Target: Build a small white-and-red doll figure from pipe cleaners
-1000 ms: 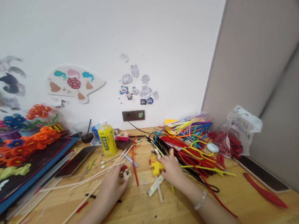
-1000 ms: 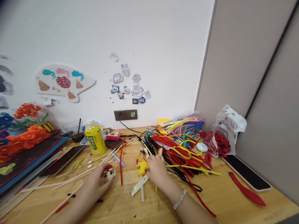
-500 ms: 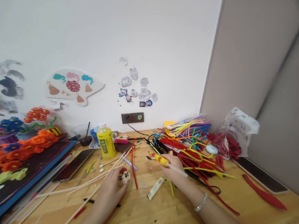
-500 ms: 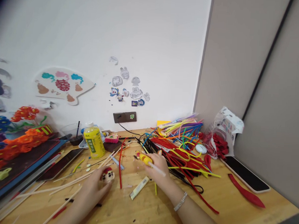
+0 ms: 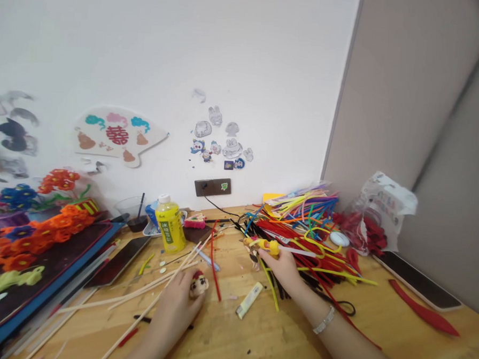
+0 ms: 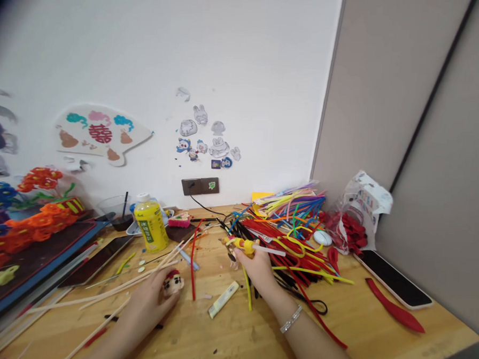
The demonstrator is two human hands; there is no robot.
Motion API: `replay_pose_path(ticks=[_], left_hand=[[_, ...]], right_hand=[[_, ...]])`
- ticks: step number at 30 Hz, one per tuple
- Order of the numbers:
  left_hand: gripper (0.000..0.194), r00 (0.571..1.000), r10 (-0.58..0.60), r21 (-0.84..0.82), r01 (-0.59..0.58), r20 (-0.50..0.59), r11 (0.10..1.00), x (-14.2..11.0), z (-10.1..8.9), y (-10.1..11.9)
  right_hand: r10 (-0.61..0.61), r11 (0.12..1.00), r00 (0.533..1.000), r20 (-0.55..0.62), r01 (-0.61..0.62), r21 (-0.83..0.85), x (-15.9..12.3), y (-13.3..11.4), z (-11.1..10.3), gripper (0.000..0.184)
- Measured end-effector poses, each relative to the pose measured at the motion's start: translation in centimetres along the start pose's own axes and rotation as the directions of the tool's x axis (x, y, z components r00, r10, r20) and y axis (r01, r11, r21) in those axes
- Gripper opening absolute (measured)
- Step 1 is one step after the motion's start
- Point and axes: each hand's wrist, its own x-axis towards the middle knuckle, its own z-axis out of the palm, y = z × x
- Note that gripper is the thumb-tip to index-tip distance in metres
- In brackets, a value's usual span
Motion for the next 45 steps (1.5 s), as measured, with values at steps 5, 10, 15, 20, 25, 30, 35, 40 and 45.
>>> replay_pose_path(ticks=[5,10,15,20,25,30,35,40,45], left_hand=[[0.034,0.999,-0.023,0.026,0.022,0.026,0.999,0.0,-0.2,0.2],[0.036,0.999,-0.006,0.023,0.005,0.040,1.000,0.0,-0.1,0.2],[0.036,1.000,-0.003,0.016,0.003,0.029,1.000,0.2,-0.2,0.2],[0.035,0.999,-0.007,0.004,0.006,0.035,1.000,0.1,-0.2,0.2],[0.032,0.999,0.010,0.005,-0.011,0.052,1.000,0.0,0.0,0.1],[0.031,0.997,0.028,0.023,-0.030,0.071,0.999,0.0,-0.1,0.3],[0.035,0.996,0.040,0.046,-0.044,0.081,0.998,0.0,-0.1,0.2],[0.038,0.996,0.047,0.062,-0.052,0.080,0.997,0.3,0.4,-0.4],[0.038,0.994,0.072,0.088,-0.079,0.080,0.993,0.3,0.5,-0.8]], right_hand=[[-0.094,0.985,0.995,0.025,0.097,-0.142,-0.2,-0.3,-0.5,0.030],[-0.265,0.890,0.942,0.207,0.321,-0.323,-0.4,-0.4,-0.5,0.021],[-0.331,0.753,0.857,0.395,0.492,-0.437,-0.8,-0.3,0.3,0.019],[-0.296,0.670,0.829,0.474,0.534,-0.516,-1.5,-0.2,1.1,0.026],[-0.238,0.664,0.832,0.501,0.516,-0.541,-1.2,0.6,1.5,0.020],[-0.198,0.715,0.851,0.486,0.465,-0.522,-0.9,0.8,1.4,0.021],[-0.184,0.780,0.865,0.468,0.418,-0.466,-1.5,-0.2,0.7,0.031],[-0.186,0.800,0.876,0.445,0.398,-0.449,-0.4,-0.7,-0.9,0.038],[-0.122,0.738,0.973,0.194,0.220,-0.638,2.8,0.7,-4.8,0.021]])
